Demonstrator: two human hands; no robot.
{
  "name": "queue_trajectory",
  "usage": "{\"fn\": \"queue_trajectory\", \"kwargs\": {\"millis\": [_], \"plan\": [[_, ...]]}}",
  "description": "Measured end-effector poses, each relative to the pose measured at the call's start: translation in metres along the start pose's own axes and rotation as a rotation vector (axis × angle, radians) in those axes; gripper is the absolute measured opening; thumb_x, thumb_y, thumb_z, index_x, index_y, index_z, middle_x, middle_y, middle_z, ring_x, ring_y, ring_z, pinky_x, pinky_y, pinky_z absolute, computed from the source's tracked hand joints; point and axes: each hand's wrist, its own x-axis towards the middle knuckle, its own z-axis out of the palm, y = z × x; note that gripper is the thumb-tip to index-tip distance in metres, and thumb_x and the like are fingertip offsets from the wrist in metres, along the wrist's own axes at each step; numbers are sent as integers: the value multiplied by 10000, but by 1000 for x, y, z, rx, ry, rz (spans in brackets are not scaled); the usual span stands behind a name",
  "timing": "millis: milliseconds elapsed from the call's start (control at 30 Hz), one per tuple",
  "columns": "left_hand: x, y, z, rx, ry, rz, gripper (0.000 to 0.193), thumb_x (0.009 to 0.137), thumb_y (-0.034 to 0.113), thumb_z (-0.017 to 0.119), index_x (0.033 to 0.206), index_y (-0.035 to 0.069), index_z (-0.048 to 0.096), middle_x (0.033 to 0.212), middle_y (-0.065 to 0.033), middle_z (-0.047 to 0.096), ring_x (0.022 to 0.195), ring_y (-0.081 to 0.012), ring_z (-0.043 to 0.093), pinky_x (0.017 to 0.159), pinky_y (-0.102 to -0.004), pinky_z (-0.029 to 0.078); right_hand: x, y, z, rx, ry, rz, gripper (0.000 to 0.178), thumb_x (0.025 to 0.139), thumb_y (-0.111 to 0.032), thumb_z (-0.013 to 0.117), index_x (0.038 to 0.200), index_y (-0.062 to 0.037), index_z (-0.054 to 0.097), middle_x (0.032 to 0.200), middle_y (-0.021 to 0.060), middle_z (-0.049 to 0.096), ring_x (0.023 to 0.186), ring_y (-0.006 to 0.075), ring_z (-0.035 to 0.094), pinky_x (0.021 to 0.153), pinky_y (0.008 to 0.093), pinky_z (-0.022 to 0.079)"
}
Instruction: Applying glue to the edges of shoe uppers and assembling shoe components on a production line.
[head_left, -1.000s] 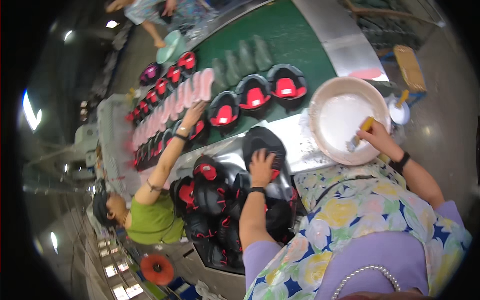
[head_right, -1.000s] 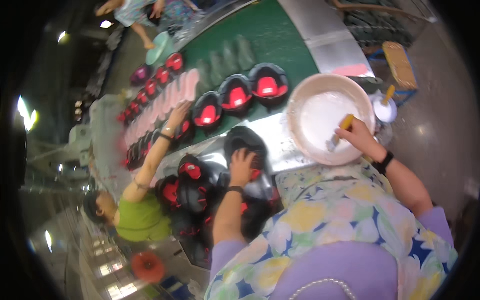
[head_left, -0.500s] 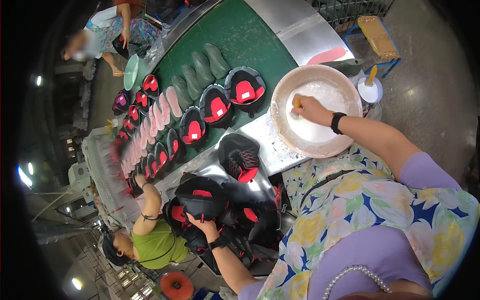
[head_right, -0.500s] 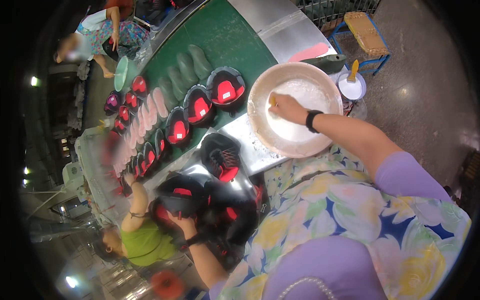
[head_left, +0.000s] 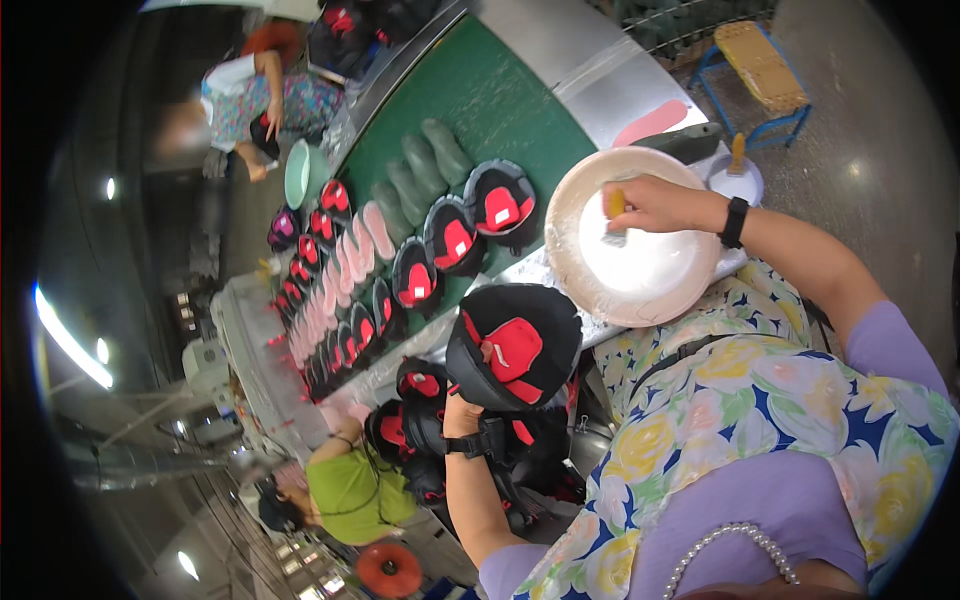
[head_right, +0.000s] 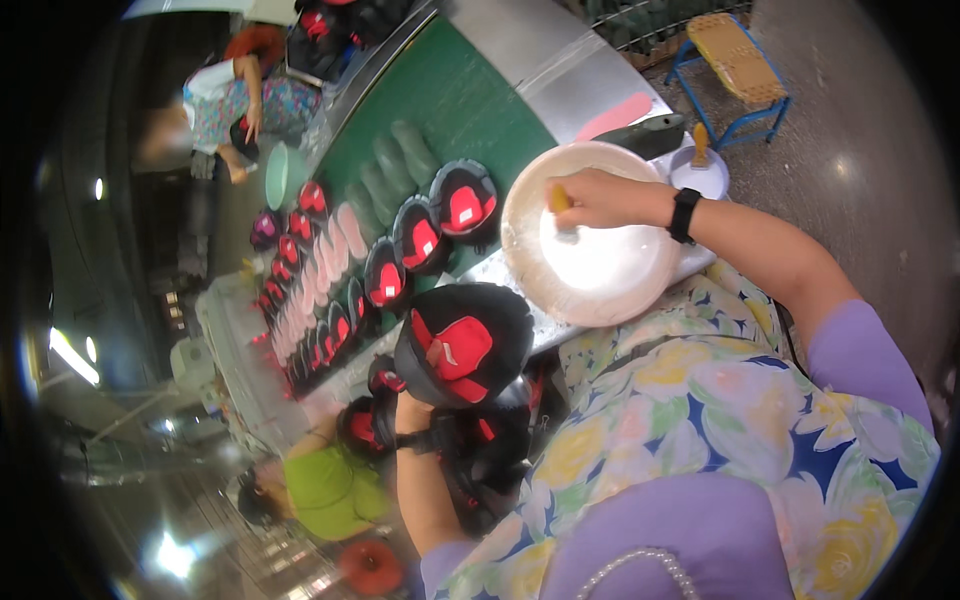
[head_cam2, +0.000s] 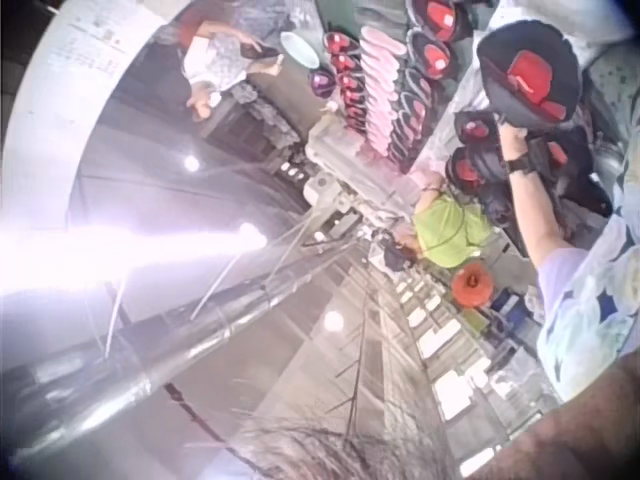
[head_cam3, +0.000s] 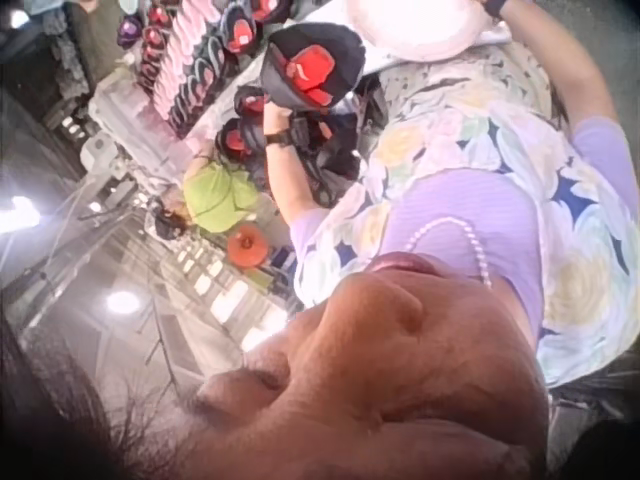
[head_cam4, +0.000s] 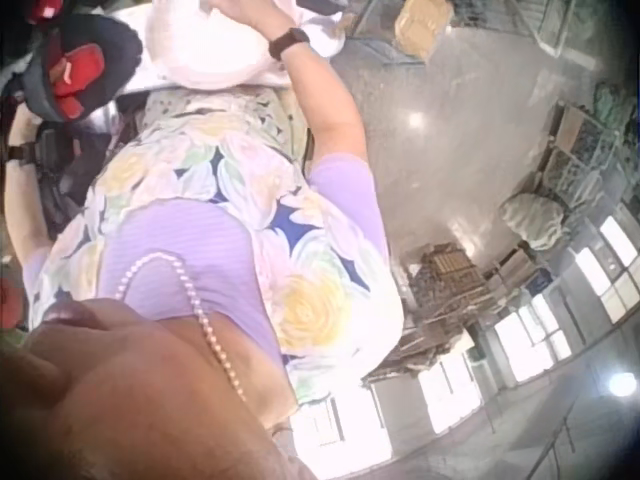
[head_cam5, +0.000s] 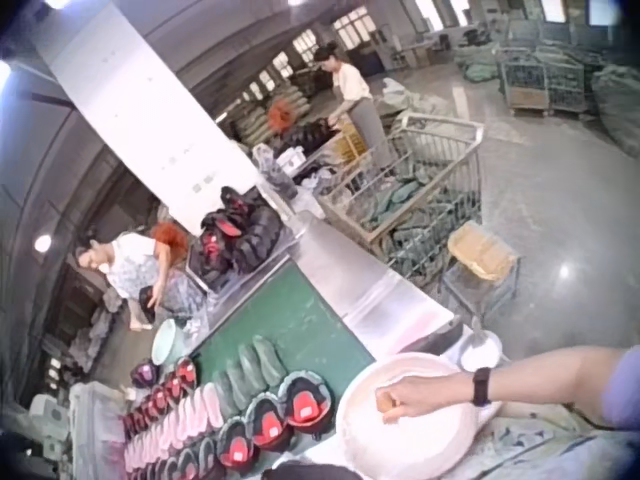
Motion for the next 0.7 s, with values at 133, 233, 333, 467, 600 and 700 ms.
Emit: {"fn": "queue_trajectory", "kwargs": {"millis": [133, 233, 333, 467, 600, 700], "plan": [[31, 44, 54, -32, -36, 75, 403, 948, 50, 567, 1345, 23, 510, 1261, -117, 591, 1102, -242, 608, 956, -382, 515, 7, -43, -19, 304, 89, -298, 203, 887, -203, 696, 984, -52, 602, 829, 139, 660, 801, 310, 661, 734, 385, 499], [43, 73, 81, -41, -39, 128, 403, 947, 50, 570, 1344, 23, 510, 1264, -119, 590, 1108, -244, 607, 959, -385, 514, 5, -55, -30, 302, 99, -347, 196, 880, -196, 691, 956, -48, 587, 811, 121, 658, 771, 297, 656, 711, 371, 495], [38, 94, 88, -46, -30, 165, 403, 946, 50, 574, 1342, 23, 511, 1268, -120, 588, 1114, -246, 606, 961, -388, 514, -3, -56, -40, 225, 153, -336, 200, 874, -190, 690, 918, -42, 563, 810, 117, 660, 749, 292, 653, 684, 363, 494], [26, 115, 98, -45, -1, 194, 403, 944, 49, 578, 1341, 23, 512, 1272, -121, 587, 1121, -249, 604, 964, -391, 513, -10, -53, -39, 180, 313, -241, 265, 869, -232, 700, 873, -24, 536, 746, 159, 644, 715, 339, 655, 657, 397, 495], [16, 128, 104, -47, 30, 204, 403, 943, 49, 583, 1339, 23, 512, 1276, -123, 585, 1129, -252, 603, 966, -395, 512, -14, -57, -26, 223, 399, -125, 385, 854, -311, 714, 897, 50, 587, 734, 195, 650, 690, 302, 674, 608, 385, 503], [12, 140, 112, -49, 42, 200, 403, 942, 48, 587, 1337, 22, 513, 1280, -124, 584, 1134, -254, 602, 968, -397, 512, -17, -60, -18, 321, 459, -87, 373, 860, -306, 713, 888, 46, 591, 727, 168, 660, 685, 241, 689, 596, 344, 520]]}}
